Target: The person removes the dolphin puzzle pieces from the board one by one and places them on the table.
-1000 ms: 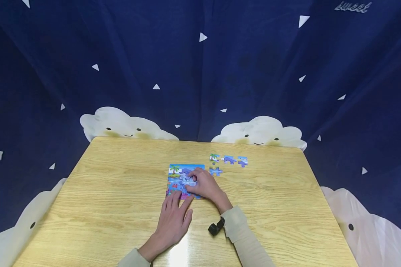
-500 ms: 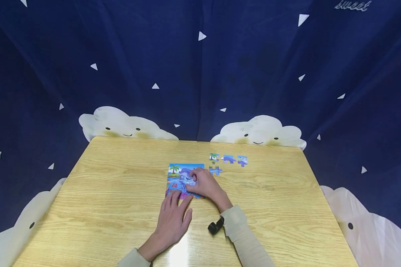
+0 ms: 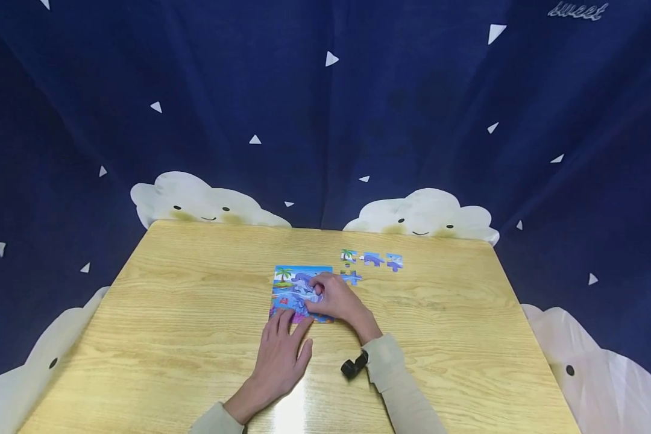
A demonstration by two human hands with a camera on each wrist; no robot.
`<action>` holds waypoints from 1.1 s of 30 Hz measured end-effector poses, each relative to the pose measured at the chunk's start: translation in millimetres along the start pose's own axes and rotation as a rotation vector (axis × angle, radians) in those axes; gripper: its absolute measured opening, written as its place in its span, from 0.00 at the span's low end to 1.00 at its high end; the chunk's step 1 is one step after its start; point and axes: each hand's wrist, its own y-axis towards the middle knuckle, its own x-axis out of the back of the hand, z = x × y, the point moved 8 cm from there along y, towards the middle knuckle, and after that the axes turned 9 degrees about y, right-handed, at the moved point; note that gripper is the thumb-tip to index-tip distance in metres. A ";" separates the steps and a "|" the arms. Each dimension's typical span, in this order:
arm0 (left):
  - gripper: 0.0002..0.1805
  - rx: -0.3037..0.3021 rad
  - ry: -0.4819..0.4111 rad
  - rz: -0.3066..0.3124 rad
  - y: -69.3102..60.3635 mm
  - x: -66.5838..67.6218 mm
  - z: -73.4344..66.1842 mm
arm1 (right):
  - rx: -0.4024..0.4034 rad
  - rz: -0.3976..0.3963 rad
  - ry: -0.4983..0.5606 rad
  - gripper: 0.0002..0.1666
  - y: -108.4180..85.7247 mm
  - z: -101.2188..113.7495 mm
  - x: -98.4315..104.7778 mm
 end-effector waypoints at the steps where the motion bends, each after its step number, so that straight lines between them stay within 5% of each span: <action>1: 0.25 0.000 0.001 0.001 0.0 -0.2 0.0 | 0.006 -0.003 0.013 0.20 -0.7 -0.4 1.1; 9: 0.25 -0.008 -0.011 -0.003 -2.1 -1.4 -1.5 | 0.055 -0.027 0.049 0.21 -7.9 -1.7 10.4; 33: 0.25 -0.011 0.004 -0.017 0.6 0.2 0.4 | 0.014 -0.087 0.026 0.23 -33.4 -23.1 69.7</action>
